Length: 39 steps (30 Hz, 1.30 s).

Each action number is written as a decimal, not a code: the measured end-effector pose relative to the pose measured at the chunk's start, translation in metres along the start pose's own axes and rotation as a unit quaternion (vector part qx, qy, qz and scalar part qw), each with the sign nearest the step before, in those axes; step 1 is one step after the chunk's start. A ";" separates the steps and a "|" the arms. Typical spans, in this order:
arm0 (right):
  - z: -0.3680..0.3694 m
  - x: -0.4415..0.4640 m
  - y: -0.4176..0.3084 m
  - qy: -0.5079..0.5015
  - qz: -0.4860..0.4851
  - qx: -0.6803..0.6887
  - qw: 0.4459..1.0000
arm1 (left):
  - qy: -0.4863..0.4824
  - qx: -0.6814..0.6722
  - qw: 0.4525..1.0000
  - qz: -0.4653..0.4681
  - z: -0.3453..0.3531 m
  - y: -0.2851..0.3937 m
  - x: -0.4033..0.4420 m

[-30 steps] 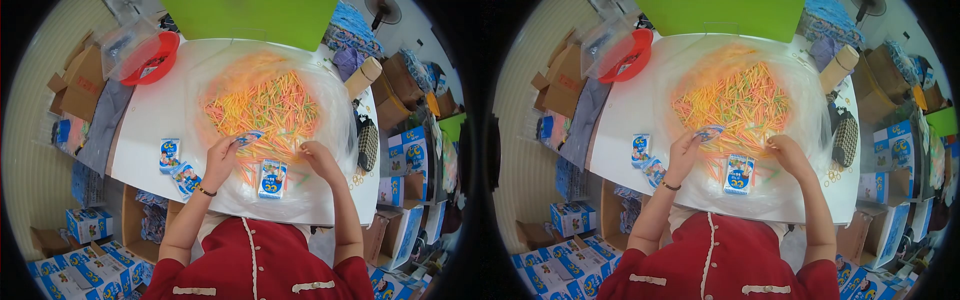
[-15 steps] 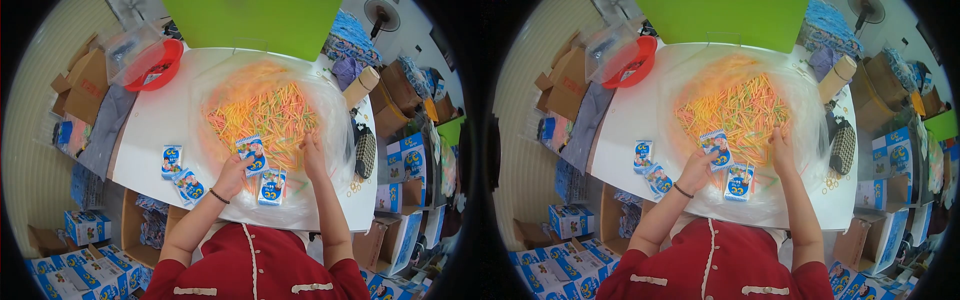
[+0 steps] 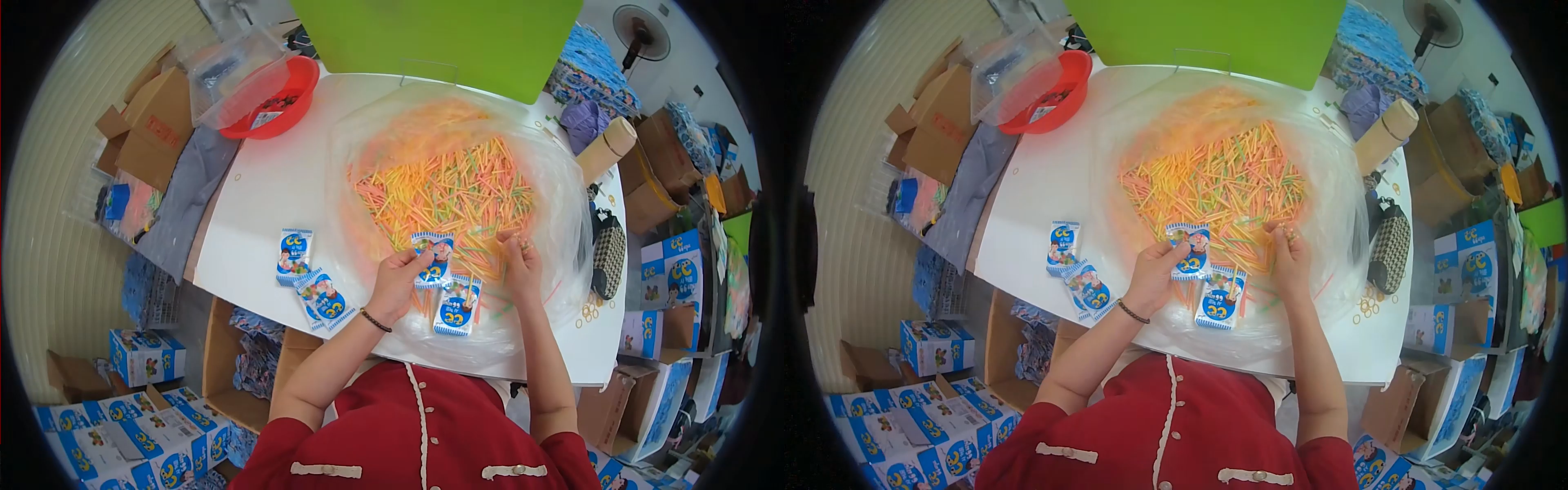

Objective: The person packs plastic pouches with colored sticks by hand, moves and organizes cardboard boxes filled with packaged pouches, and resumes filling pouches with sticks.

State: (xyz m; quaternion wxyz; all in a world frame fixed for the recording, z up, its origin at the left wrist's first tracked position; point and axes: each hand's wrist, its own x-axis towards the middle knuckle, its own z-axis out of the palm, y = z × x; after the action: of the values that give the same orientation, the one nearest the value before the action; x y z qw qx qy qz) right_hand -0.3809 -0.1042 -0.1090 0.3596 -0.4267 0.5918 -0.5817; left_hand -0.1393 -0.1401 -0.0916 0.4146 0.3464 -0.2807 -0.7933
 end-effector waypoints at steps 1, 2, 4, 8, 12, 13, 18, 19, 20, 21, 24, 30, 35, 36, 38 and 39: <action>0.001 -0.003 -0.004 -0.009 -0.028 -0.071 0.997 | -0.002 -0.026 1.000 -0.001 -0.001 -0.002 0.002; 0.001 -0.004 -0.006 -0.016 -0.057 -0.141 0.988 | -0.004 -0.052 0.999 -0.002 -0.002 -0.003 0.002; 0.000 0.000 0.003 -0.009 -0.054 -0.093 0.994 | -0.018 -0.042 0.999 -0.013 -0.003 -0.002 -0.001; -0.015 0.008 0.000 0.122 0.087 0.125 0.981 | -0.024 0.017 1.000 0.012 -0.001 -0.004 -0.008; -0.002 0.004 -0.037 0.044 0.033 0.288 0.956 | -0.020 0.106 0.992 0.072 -0.001 -0.002 -0.013; 0.008 -0.004 -0.061 0.010 0.034 0.290 0.956 | -0.027 0.144 0.986 0.083 -0.002 -0.001 -0.014; 0.038 -0.016 -0.107 -0.153 -0.073 0.217 0.961 | -0.076 0.223 0.961 0.145 0.009 0.000 -0.014; 0.041 -0.015 -0.112 -0.170 -0.084 0.185 0.964 | -0.079 0.236 0.956 0.154 0.015 0.005 -0.017; 0.045 -0.014 -0.114 -0.188 -0.095 0.153 0.966 | -0.082 0.250 0.951 0.163 0.018 0.007 -0.019; 0.049 -0.014 -0.115 -0.196 -0.107 0.144 0.964 | -0.087 0.257 0.948 0.166 0.016 0.007 -0.019; 0.056 -0.013 -0.113 -0.220 -0.129 0.114 0.960 | -0.097 0.272 0.941 0.174 0.010 0.006 -0.019; 0.063 -0.017 -0.093 -0.268 -0.087 0.090 0.955 | -0.093 0.258 0.948 0.162 0.009 0.004 -0.018; 0.054 -0.011 -0.099 -0.286 -0.163 -0.125 0.936 | -0.113 0.150 0.979 0.081 0.015 -0.002 -0.013; 0.051 -0.009 -0.096 -0.300 -0.130 -0.082 0.941 | -0.116 0.134 0.981 0.079 0.016 -0.003 -0.012; 0.046 -0.004 -0.092 -0.328 -0.062 0.006 0.943 | -0.120 0.100 0.985 0.075 0.019 -0.001 -0.011; 0.045 -0.003 -0.093 -0.326 -0.103 -0.059 0.938 | -0.133 0.092 0.984 0.070 0.018 -0.002 -0.008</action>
State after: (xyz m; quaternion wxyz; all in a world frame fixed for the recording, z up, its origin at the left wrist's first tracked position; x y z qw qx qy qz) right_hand -0.3298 -0.1152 -0.0193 0.4453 -0.6723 0.4276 -0.4085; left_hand -0.1509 -0.1292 -0.0794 0.3942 0.2545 -0.4288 -0.7720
